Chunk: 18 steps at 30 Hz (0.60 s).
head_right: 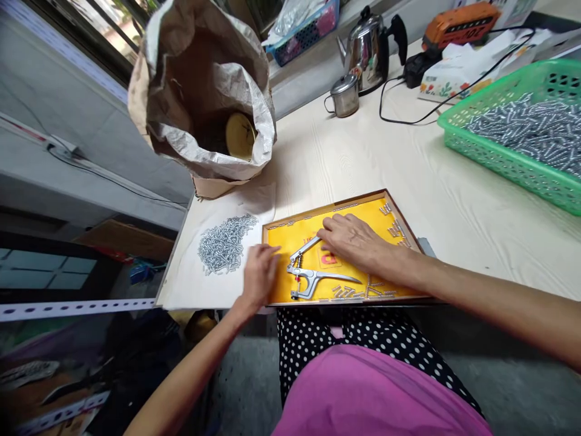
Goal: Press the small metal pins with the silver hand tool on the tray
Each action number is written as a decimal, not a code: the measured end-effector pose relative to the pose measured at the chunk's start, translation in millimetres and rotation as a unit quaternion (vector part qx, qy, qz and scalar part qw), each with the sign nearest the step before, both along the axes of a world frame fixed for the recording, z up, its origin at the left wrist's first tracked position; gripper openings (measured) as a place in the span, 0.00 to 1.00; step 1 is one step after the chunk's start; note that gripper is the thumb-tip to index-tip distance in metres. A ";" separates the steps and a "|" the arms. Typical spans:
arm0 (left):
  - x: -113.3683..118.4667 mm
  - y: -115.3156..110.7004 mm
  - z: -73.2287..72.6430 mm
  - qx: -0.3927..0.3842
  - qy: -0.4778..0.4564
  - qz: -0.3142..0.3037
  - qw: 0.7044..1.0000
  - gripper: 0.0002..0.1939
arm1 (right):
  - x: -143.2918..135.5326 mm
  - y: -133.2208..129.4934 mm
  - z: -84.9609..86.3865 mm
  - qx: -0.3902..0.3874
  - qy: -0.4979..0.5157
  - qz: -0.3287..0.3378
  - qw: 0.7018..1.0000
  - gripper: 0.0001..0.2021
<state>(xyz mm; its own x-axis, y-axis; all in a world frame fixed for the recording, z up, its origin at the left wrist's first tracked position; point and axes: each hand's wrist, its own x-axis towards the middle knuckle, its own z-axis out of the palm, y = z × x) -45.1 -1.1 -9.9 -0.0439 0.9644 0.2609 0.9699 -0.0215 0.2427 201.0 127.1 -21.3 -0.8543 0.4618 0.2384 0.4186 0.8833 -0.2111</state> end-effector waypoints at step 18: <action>-92.8 69.4 -5.6 -0.054 0.065 0.243 0.966 0.08 | 10.4 -79.1 -36.8 -0.063 0.077 -0.032 0.995 0.11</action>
